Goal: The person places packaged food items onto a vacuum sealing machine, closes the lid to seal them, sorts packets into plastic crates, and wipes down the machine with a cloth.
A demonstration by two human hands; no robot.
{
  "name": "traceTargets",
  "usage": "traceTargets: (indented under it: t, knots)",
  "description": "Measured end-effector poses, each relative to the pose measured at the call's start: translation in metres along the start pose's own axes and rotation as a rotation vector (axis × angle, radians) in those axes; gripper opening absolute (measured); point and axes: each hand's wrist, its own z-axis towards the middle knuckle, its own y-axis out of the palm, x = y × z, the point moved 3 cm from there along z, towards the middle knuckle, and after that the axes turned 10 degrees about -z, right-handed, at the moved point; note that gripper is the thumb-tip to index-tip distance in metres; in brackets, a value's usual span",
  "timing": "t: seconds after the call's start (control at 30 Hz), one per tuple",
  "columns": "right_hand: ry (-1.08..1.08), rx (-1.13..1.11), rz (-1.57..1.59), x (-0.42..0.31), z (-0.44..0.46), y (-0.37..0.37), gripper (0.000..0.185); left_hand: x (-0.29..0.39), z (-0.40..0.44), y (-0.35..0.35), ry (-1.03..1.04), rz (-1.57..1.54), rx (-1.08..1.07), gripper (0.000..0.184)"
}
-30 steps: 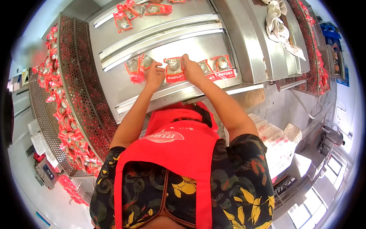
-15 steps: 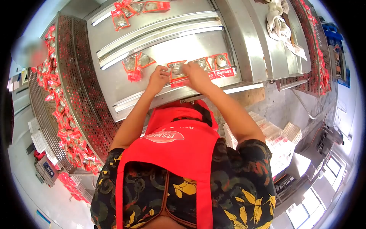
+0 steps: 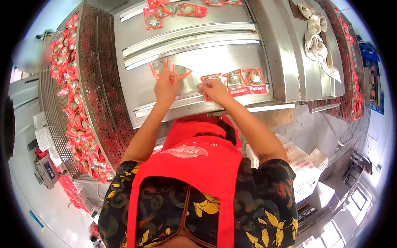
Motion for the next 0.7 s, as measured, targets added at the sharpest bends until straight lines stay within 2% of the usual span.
traceTargets:
  t: [0.07, 0.13, 0.17, 0.2, 0.27, 0.3, 0.47, 0.53, 0.57, 0.6, 0.63, 0.7]
  knots:
    - [0.322, -0.013, 0.282, -0.002, 0.017, 0.017, 0.03, -0.002, -0.012, 0.007, -0.051, -0.096, -0.002, 0.015]
    - [0.343, -0.033, 0.386, 0.008, 0.039, 0.03, 0.029, -0.005, -0.022, 0.012, -0.205, -0.292, -0.107, 0.022]
    - [0.369, -0.034, 0.45, 0.009, 0.045, 0.035, 0.027, -0.012, -0.022, 0.012, -0.361, -0.37, -0.157, 0.027]
    - [0.396, -0.036, 0.511, 0.009, 0.049, 0.04, 0.025, -0.021, -0.021, 0.014, -0.367, -0.373, -0.155, 0.027]
    - [0.418, -0.01, 0.532, 0.008, 0.056, 0.044, 0.018, -0.05, -0.023, 0.022, -0.501, -0.726, -0.031, 0.031]
    - [0.441, 0.0, 0.559, 0.007, 0.058, 0.045, 0.015, -0.062, -0.022, 0.024, -0.557, -0.721, -0.091, 0.037]
    - [0.503, -0.052, 0.613, 0.01, 0.069, 0.044, 0.007, -0.085, -0.017, 0.038, -0.568, -0.727, -0.151, 0.038]
    - [0.435, -0.016, 0.43, 0.016, 0.072, 0.041, 0.006, -0.092, -0.015, 0.037, -0.581, -0.762, -0.15, 0.039]
    - [0.438, -0.016, 0.43, 0.014, 0.07, 0.042, 0.006, -0.096, -0.012, 0.029, -0.526, -0.657, -0.152, 0.039]
    - [0.281, 0.1, 0.179, 0.008, 0.069, 0.036, 0.007, -0.1, -0.009, 0.022, -0.47, -0.551, -0.156, 0.04]
    - [0.122, 0.213, -0.073, 0.001, 0.067, 0.033, 0.009, -0.103, -0.008, 0.02, -0.519, -0.552, -0.193, 0.039]
    - [0.059, 0.239, -0.108, 0.011, 0.075, 0.04, 0.01, -0.106, -0.003, 0.02, -0.503, -0.508, -0.18, 0.039]
